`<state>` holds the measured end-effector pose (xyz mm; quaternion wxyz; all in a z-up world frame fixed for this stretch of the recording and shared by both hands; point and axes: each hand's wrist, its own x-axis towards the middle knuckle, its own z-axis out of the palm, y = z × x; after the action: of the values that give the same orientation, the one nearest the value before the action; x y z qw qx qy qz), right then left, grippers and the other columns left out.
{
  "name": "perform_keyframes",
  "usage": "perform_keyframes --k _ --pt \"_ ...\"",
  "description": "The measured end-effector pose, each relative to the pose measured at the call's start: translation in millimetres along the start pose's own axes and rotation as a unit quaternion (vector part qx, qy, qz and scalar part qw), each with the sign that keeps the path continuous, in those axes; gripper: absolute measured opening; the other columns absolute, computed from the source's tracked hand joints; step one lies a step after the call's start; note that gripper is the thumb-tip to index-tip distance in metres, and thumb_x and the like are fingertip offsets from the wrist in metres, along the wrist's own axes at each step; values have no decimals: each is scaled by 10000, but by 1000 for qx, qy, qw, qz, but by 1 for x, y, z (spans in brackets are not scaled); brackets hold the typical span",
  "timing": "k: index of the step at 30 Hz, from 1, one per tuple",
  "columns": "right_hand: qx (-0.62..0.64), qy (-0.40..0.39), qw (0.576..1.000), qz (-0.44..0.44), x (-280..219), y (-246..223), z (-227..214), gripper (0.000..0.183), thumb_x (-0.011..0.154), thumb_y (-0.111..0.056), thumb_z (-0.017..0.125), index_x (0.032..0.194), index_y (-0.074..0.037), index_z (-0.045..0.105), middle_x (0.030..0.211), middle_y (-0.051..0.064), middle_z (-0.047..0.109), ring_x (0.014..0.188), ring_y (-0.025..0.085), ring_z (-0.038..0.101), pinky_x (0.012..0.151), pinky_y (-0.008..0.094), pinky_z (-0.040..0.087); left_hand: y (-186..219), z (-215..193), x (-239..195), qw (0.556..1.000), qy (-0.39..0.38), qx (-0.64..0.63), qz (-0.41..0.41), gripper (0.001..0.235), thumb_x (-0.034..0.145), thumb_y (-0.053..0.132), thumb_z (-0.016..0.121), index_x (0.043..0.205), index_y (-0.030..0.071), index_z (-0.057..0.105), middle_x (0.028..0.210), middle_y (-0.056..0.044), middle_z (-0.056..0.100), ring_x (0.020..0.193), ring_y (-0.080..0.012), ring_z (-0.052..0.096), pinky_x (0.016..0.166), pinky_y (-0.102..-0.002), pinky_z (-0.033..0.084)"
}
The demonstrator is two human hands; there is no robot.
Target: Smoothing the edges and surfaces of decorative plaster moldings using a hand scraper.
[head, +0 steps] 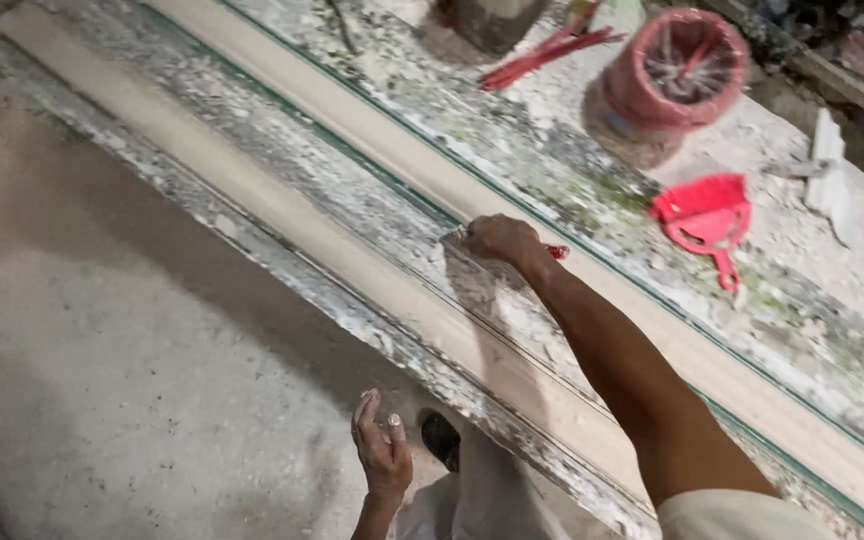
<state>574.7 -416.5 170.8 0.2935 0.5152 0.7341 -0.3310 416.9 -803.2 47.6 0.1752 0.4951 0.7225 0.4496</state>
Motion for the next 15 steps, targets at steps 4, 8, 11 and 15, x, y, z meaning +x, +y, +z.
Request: perform_keyframes --k 4,8,11,15 --pt "2 23 1000 -4 53 -100 -63 389 1044 -232 351 1181 -39 660 1262 156 676 1111 320 652 879 493 555 -28 -37 59 998 59 20 -7 409 1056 211 489 1395 -18 509 1435 -204 556 1403 -381 503 1180 -499 409" --pt "53 23 998 31 118 -180 -116 420 1073 -334 347 1328 -94 579 1414 98 579 1246 284 566 1010 489 504 -65 -61 121 996 70 38 -43 422 1058 260 475 1376 -11 529 1417 -206 566 1370 -380 523 1148 -493 433" --pt "55 35 998 14 202 -229 -148 376 1104 -391 313 1058 -124 573 1079 50 595 934 203 571 811 390 516 -99 -71 181 996 77 37 -40 398 1047 229 491 1361 -13 534 1409 -208 568 1340 -377 549 1131 -479 445" --pt "67 12 996 51 282 -323 -218 504 1043 -421 385 1451 -169 540 1546 33 487 1423 335 458 1064 699 434 -151 -97 248 995 43 61 -71 432 1028 212 531 1402 -5 538 1431 -201 579 1335 -369 557 1124 -439 446"
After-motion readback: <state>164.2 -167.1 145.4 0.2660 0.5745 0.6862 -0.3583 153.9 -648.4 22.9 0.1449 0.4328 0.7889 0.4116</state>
